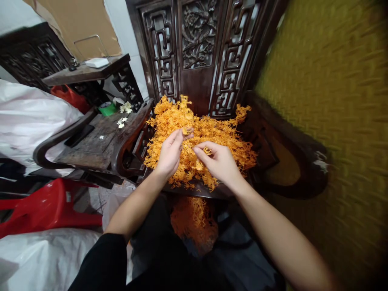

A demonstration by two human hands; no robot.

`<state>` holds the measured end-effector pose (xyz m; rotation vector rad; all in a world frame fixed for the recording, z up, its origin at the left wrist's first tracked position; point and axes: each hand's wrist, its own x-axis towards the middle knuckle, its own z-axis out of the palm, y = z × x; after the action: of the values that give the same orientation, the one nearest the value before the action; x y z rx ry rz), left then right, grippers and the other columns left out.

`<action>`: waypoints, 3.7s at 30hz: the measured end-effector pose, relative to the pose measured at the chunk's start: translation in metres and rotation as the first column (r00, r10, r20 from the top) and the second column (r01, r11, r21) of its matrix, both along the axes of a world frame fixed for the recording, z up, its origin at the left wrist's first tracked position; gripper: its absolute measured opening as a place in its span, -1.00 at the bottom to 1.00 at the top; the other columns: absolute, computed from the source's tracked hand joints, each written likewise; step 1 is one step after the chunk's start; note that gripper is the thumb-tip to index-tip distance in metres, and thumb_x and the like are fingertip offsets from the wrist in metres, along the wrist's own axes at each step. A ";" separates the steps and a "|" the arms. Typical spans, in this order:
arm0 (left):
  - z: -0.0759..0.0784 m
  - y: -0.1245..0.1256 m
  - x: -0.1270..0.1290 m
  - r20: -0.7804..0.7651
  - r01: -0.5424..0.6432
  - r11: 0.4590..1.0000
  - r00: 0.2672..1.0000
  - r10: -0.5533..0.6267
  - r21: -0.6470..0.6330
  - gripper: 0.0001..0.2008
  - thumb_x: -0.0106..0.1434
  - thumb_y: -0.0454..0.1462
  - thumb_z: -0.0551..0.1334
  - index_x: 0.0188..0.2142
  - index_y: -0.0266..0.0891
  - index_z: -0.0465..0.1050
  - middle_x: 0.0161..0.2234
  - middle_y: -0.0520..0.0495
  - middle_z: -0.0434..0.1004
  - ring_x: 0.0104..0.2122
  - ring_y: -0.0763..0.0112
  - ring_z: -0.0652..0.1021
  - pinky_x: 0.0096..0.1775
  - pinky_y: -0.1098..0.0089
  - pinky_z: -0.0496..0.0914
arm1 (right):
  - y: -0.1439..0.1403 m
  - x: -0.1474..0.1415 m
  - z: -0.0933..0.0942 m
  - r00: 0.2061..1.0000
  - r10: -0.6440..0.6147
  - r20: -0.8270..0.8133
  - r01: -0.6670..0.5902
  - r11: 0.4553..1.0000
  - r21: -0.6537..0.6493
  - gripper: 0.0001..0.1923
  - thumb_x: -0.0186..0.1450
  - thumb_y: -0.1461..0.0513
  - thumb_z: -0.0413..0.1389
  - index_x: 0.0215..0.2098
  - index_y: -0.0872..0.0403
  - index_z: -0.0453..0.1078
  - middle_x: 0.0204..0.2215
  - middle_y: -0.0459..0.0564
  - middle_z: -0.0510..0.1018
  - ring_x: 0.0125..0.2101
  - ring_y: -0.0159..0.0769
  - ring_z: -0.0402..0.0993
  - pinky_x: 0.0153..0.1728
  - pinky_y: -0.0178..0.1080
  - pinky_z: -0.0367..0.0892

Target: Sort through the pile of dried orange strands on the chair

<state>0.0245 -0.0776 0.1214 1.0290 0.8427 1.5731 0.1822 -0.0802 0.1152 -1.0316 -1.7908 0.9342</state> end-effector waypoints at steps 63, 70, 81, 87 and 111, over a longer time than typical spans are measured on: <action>0.006 0.015 -0.039 -0.107 -0.444 0.896 0.890 0.443 0.018 -0.84 0.02 -0.26 0.45 -0.42 -0.31 0.58 -0.58 0.04 0.48 -0.64 0.62 0.35 -0.63 0.54 0.11 | -0.036 -0.026 0.011 0.965 -0.162 -0.207 0.182 0.980 0.084 -0.60 0.41 0.06 0.10 -0.50 0.00 0.10 -0.65 -0.19 0.17 -0.62 -0.43 0.04 -0.57 -0.26 -0.02; 0.002 0.002 -0.032 -0.340 0.035 0.986 0.936 -0.089 -0.162 -0.71 0.12 -0.15 0.44 -0.23 -0.28 0.58 -0.55 0.03 0.51 -0.66 0.55 0.41 -0.64 0.50 0.17 | -0.006 0.000 0.019 0.869 -0.020 -0.495 -0.137 0.950 -0.280 -0.77 0.31 0.10 0.17 -0.26 -0.04 0.18 -0.52 -0.19 0.45 -0.67 -0.47 0.11 -0.69 -0.35 -0.03; 0.005 -0.008 -0.017 -0.396 0.162 0.968 0.889 -0.229 -0.194 -0.58 0.24 0.04 0.34 -0.46 -0.29 0.53 -0.68 0.10 0.27 -0.70 0.62 0.24 -0.61 0.49 0.08 | 0.003 0.005 0.007 0.964 -0.056 -0.261 0.008 0.983 -0.182 -0.68 0.35 -0.04 0.16 -0.22 0.04 0.51 -0.52 -0.11 0.40 -0.55 -0.40 0.23 -0.56 -0.29 0.12; 0.008 -0.011 -0.015 -0.423 -0.080 0.996 0.904 0.058 -0.034 -0.55 0.18 -0.03 0.40 -0.64 -0.30 0.43 -0.72 0.07 0.26 -0.68 0.62 0.23 -0.59 0.47 0.06 | -0.007 -0.002 0.006 0.977 -0.127 -0.171 0.131 0.991 0.014 -0.62 0.39 0.01 0.16 -0.47 0.06 0.32 -0.54 -0.12 0.35 -0.50 -0.38 0.24 -0.46 -0.26 0.17; 0.006 -0.025 -0.009 -0.207 0.093 0.995 0.974 -0.097 -0.030 -0.63 0.10 -0.21 0.34 -0.75 -0.28 0.37 -0.73 0.01 0.27 -0.65 0.53 0.30 -0.54 0.42 0.11 | 0.021 0.019 0.011 0.568 -0.325 -0.756 -0.196 0.839 -0.508 -0.77 0.24 0.26 0.20 -0.16 0.05 0.30 -0.41 -0.08 0.54 -0.59 -0.45 0.44 -0.75 -0.48 0.08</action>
<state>0.0156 -0.1021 0.1277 1.2172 0.9345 1.3901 0.2011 -0.0591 0.1262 -0.7456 -0.6620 1.6081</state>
